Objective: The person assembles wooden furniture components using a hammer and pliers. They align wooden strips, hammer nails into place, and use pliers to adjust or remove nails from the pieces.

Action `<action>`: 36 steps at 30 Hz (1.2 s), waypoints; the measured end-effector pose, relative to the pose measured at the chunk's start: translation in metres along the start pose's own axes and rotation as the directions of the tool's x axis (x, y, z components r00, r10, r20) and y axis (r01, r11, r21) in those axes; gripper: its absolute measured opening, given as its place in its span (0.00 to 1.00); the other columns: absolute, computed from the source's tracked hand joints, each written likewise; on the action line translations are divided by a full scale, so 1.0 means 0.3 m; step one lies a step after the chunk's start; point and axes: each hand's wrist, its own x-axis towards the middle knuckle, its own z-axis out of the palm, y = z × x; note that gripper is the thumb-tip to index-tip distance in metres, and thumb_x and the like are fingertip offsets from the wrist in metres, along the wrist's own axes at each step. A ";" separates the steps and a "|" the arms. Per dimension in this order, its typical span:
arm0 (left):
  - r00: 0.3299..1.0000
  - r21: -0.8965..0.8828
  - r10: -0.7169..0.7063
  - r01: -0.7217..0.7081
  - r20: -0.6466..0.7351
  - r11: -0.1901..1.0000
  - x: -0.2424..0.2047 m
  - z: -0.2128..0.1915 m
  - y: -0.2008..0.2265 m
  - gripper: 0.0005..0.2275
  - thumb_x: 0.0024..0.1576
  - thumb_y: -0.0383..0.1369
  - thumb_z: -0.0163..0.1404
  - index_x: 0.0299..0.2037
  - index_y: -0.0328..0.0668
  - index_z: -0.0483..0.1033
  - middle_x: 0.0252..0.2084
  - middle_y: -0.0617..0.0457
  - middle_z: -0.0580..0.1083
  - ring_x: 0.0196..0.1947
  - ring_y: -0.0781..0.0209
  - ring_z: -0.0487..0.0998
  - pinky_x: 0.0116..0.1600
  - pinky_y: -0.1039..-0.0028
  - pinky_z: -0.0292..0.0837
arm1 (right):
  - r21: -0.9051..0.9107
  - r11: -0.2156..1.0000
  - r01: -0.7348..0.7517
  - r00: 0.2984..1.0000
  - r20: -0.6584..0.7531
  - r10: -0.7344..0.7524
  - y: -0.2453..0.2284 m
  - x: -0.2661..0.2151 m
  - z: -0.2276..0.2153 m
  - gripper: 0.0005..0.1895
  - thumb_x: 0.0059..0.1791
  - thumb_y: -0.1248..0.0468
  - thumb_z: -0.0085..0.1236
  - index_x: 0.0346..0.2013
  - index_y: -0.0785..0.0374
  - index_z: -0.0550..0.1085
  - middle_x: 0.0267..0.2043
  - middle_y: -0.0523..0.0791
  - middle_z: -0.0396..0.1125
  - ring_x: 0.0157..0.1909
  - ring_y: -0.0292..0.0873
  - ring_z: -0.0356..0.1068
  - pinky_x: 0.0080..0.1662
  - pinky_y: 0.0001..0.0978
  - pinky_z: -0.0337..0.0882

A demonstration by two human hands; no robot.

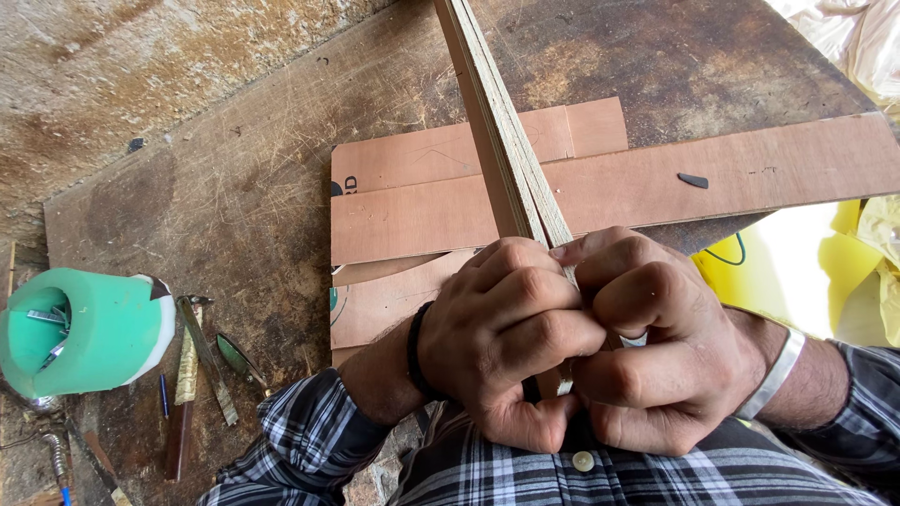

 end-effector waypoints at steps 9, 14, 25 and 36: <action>0.999 -0.016 -0.007 0.008 0.047 1.000 0.028 -0.026 0.016 0.17 0.48 0.38 0.57 0.45 0.41 0.74 0.49 0.50 0.70 0.53 0.50 0.74 0.56 0.63 0.73 | -0.086 0.996 0.035 0.999 -0.027 -0.038 -0.002 0.010 0.004 0.04 0.43 0.63 0.61 0.25 0.56 0.74 0.37 0.44 0.54 0.41 0.46 0.62 0.47 0.46 0.75; 0.999 -0.023 -0.030 0.031 0.038 0.999 0.039 -0.024 0.025 0.18 0.49 0.36 0.57 0.47 0.41 0.72 0.49 0.49 0.70 0.52 0.50 0.73 0.56 0.63 0.72 | -0.084 0.996 0.004 0.999 -0.036 -0.007 -0.004 -0.002 0.003 0.04 0.42 0.63 0.62 0.26 0.56 0.74 0.38 0.44 0.54 0.42 0.46 0.61 0.46 0.43 0.73; 0.998 0.028 -0.067 0.067 -0.005 0.997 0.024 -0.029 0.048 0.19 0.47 0.33 0.56 0.48 0.39 0.70 0.49 0.48 0.69 0.52 0.48 0.72 0.60 0.60 0.73 | -0.118 0.990 -0.075 0.995 -0.073 0.067 -0.018 -0.039 0.026 0.05 0.41 0.61 0.63 0.29 0.54 0.75 0.45 0.49 0.51 0.48 0.50 0.61 0.52 0.47 0.70; 0.995 -0.015 -0.083 0.082 -0.058 0.997 -0.020 -0.016 0.054 0.19 0.53 0.33 0.56 0.53 0.42 0.66 0.48 0.49 0.68 0.52 0.53 0.71 0.56 0.65 0.69 | -0.088 0.991 -0.103 0.992 -0.080 0.096 -0.024 -0.031 0.036 0.07 0.39 0.62 0.63 0.31 0.53 0.77 0.44 0.48 0.50 0.47 0.50 0.61 0.60 0.56 0.72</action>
